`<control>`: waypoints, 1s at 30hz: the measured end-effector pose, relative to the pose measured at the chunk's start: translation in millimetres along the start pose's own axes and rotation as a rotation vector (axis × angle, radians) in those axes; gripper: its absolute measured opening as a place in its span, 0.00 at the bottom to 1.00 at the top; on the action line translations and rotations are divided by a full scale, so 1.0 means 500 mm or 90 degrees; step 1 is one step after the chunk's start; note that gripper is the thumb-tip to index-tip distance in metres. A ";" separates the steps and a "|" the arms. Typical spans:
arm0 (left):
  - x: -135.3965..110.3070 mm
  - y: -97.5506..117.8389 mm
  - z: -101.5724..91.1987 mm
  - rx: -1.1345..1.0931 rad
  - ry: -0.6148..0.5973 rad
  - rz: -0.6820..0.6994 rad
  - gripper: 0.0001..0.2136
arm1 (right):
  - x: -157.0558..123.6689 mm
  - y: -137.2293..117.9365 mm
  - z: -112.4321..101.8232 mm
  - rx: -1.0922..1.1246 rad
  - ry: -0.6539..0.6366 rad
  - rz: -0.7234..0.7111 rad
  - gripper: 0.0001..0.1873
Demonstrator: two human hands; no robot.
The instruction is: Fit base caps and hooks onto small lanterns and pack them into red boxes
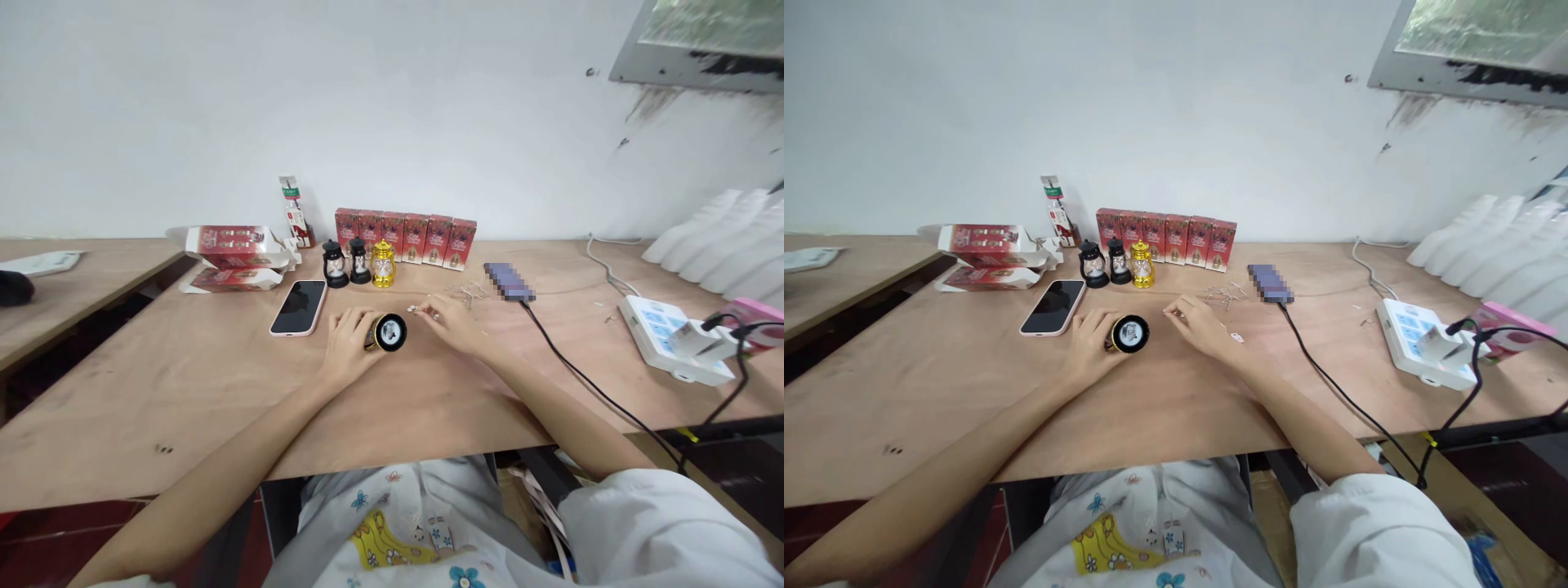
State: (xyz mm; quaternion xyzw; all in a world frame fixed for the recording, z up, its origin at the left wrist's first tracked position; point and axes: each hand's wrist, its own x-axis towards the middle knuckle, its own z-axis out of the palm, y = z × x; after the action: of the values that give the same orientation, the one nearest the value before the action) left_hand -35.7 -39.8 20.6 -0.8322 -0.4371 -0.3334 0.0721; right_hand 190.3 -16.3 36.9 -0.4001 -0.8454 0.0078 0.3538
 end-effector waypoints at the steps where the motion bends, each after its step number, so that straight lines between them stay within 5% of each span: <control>1: 0.000 0.001 0.000 -0.001 0.000 0.002 0.18 | -0.001 -0.017 -0.002 0.052 0.072 -0.009 0.07; 3: 0.000 0.003 0.000 -0.003 -0.001 0.003 0.18 | -0.004 -0.054 -0.006 0.120 0.165 -0.030 0.06; 8: 0.000 0.006 0.000 -0.005 -0.007 -0.001 0.18 | -0.011 -0.102 -0.004 0.151 0.154 -0.056 0.05; 15: -0.001 0.006 0.002 -0.009 -0.003 0.006 0.18 | -0.012 -0.093 0.014 0.160 0.192 -0.049 0.05; 19: 0.001 -0.001 0.003 -0.005 -0.004 -0.019 0.19 | -0.002 -0.038 0.003 0.092 0.243 0.022 0.07; 25: 0.004 -0.006 0.002 0.005 -0.007 -0.036 0.20 | -0.006 0.074 0.001 -0.181 -0.089 0.138 0.09; 30: 0.003 -0.004 0.002 0.003 -0.006 -0.032 0.20 | -0.008 0.089 0.009 -0.269 -0.187 0.107 0.07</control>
State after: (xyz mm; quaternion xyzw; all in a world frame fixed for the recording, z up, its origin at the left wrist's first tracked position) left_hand -36.2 -37.0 20.6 -0.8222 -0.4590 -0.3305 0.0635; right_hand 219.0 12.3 18.1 -0.5284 -0.8343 -0.0815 0.1344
